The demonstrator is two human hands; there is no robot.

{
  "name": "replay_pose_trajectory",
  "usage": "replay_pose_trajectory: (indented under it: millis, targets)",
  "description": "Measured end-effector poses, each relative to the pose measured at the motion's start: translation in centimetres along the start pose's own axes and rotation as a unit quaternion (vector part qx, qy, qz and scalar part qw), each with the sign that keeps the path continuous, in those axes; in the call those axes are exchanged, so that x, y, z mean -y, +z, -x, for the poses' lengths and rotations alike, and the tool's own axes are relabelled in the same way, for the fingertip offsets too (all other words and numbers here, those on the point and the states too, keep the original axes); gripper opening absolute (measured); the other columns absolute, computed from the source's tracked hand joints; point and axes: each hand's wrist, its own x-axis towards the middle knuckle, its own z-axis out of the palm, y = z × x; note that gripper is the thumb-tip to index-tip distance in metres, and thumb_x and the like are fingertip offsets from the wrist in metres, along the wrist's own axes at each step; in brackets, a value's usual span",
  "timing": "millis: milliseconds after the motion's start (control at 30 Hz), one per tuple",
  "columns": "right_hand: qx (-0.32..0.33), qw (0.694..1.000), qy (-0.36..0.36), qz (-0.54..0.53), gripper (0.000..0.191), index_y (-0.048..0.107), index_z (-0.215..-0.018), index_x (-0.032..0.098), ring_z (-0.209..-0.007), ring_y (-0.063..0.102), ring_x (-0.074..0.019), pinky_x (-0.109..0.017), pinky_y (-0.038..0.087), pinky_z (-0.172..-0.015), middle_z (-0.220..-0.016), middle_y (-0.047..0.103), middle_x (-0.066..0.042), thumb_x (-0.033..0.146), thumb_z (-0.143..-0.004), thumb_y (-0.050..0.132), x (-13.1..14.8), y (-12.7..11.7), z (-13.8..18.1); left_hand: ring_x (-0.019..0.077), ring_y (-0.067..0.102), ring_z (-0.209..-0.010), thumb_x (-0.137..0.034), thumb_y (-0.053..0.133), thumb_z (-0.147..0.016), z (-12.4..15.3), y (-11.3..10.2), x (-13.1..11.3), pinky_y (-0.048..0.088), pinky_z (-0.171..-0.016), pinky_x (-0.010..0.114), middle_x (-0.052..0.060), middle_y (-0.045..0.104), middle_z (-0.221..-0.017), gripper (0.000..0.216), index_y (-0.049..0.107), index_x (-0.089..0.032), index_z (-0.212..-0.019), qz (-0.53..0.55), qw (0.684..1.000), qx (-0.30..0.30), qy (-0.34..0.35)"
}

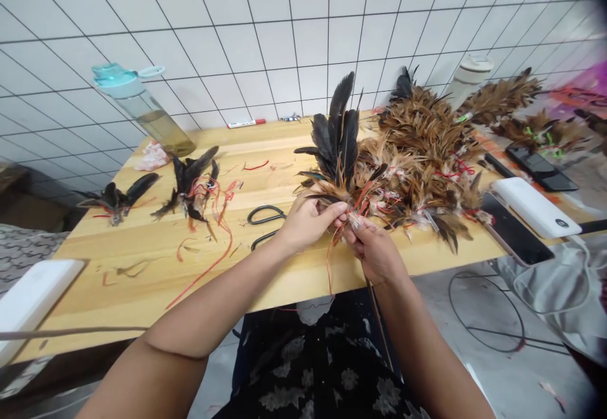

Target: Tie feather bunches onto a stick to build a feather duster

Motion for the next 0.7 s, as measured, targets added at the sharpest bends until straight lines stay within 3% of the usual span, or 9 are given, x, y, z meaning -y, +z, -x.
replay_pose_trajectory:
  millis: [300, 533, 700]
  targets:
    - [0.036, 0.998, 0.058, 0.011, 0.042, 0.055, -0.075, 0.017, -0.041, 0.018, -0.0038, -0.024, 0.006, -0.042, -0.051, 0.040, 0.008, 0.054, -0.065, 0.072, 0.4, 0.1, 0.3, 0.0139, 0.060, -0.067, -0.034, 0.064, -0.083, 0.1, -0.3, 1.5, 0.051, -0.065, 0.027, 0.001, 0.059, -0.073, 0.018, 0.057, -0.018, -0.085, -0.091, 0.986, -0.072, 0.123]
    - [0.046, 0.997, 0.052, 0.035, 0.043, 0.049, -0.065, 0.018, -0.041, 0.020, -0.0039, -0.024, 0.007, -0.042, -0.049, 0.040, 0.007, 0.055, -0.066, 0.070, 0.3, 0.3, 0.3, 0.0136, 0.057, -0.072, -0.030, 0.060, -0.086, 0.7, -0.5, 1.3, 0.045, -0.070, 0.026, 0.001, 0.060, -0.079, 0.012, 0.055, -0.019, -0.089, -0.244, 0.942, -0.097, 0.209]
    - [0.047, 0.997, 0.024, 0.059, 0.045, 0.045, -0.061, 0.019, -0.042, 0.020, -0.0049, -0.024, 0.008, -0.042, -0.048, 0.038, 0.006, 0.058, -0.070, 0.067, -0.1, 0.4, 0.2, 0.0136, 0.055, -0.074, -0.017, 0.056, -0.084, 1.1, -0.8, 1.0, 0.043, -0.070, 0.025, 0.001, 0.058, -0.081, 0.006, 0.052, -0.020, -0.088, -0.323, 0.904, -0.097, 0.261]
